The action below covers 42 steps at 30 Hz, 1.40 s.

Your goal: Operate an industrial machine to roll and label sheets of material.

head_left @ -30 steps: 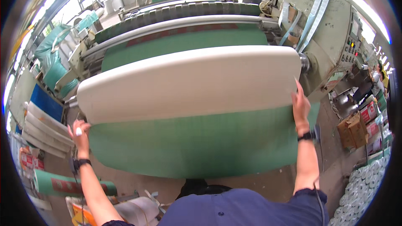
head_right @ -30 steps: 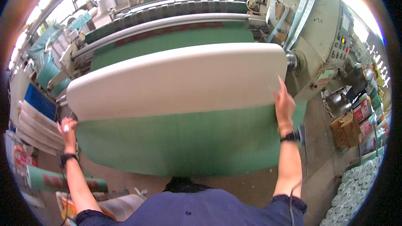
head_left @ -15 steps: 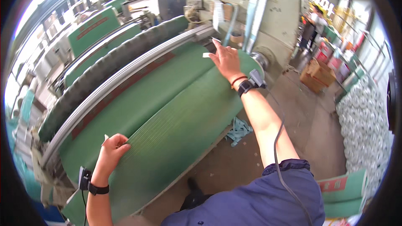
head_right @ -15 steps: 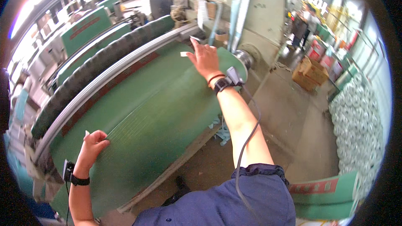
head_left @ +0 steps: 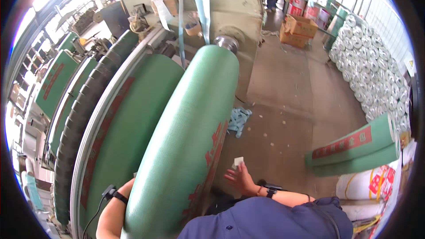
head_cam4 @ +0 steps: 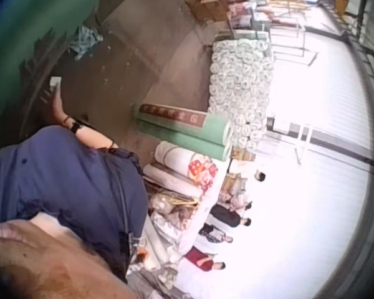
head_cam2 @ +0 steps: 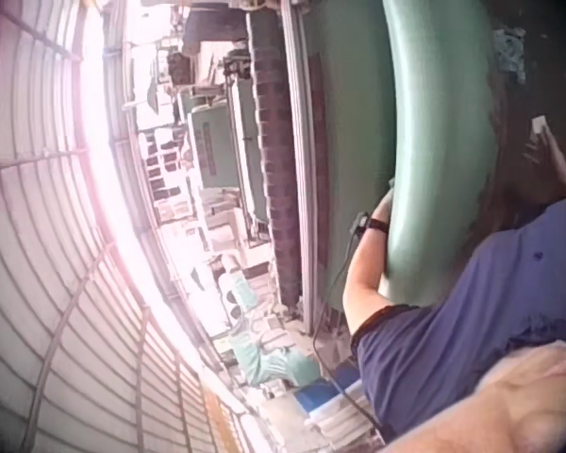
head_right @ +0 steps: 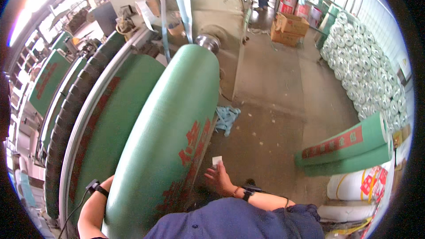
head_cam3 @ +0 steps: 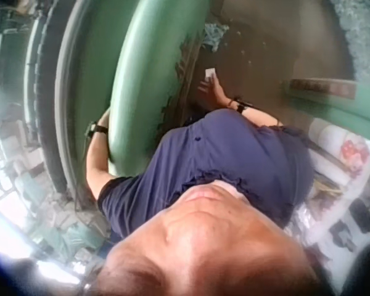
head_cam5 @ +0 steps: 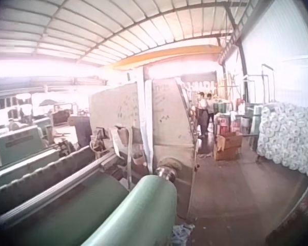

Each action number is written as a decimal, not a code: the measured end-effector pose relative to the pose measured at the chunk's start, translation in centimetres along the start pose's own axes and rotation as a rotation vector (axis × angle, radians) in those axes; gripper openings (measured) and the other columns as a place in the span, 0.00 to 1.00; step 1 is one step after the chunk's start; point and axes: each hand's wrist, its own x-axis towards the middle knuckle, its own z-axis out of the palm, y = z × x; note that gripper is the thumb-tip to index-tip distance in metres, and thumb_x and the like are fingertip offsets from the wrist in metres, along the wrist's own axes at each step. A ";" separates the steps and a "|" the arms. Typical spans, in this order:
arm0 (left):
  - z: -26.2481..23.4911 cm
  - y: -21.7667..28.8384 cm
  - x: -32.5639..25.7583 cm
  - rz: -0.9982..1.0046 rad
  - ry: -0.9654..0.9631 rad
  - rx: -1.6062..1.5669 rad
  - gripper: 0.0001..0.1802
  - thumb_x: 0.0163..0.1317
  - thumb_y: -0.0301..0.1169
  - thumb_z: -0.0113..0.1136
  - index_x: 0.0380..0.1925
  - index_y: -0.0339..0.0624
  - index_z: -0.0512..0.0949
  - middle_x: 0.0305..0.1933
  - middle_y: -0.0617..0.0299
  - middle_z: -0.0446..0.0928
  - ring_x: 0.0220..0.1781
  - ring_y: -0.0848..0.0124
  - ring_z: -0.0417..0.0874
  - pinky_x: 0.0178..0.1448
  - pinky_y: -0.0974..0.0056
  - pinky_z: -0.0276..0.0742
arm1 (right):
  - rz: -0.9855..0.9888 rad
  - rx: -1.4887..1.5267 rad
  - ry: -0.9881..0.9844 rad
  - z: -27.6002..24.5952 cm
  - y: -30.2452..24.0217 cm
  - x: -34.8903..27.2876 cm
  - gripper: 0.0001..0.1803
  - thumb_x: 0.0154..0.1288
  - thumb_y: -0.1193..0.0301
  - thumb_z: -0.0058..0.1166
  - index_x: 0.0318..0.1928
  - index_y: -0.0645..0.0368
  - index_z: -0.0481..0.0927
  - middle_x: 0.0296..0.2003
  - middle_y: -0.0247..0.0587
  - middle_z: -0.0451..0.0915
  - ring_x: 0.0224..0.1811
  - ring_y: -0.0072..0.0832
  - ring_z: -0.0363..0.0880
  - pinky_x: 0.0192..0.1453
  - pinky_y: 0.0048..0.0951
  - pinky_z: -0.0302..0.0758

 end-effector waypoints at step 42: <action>26.6 -6.4 -20.2 0.710 1.659 0.870 0.35 0.66 0.33 0.68 0.75 0.45 0.76 0.74 0.53 0.75 0.72 0.55 0.76 0.75 0.49 0.72 | -1.815 -1.542 -1.464 27.8 -9.6 -9.0 0.42 0.69 0.38 0.63 0.77 0.44 0.75 0.76 0.50 0.72 0.81 0.48 0.65 0.87 0.54 0.56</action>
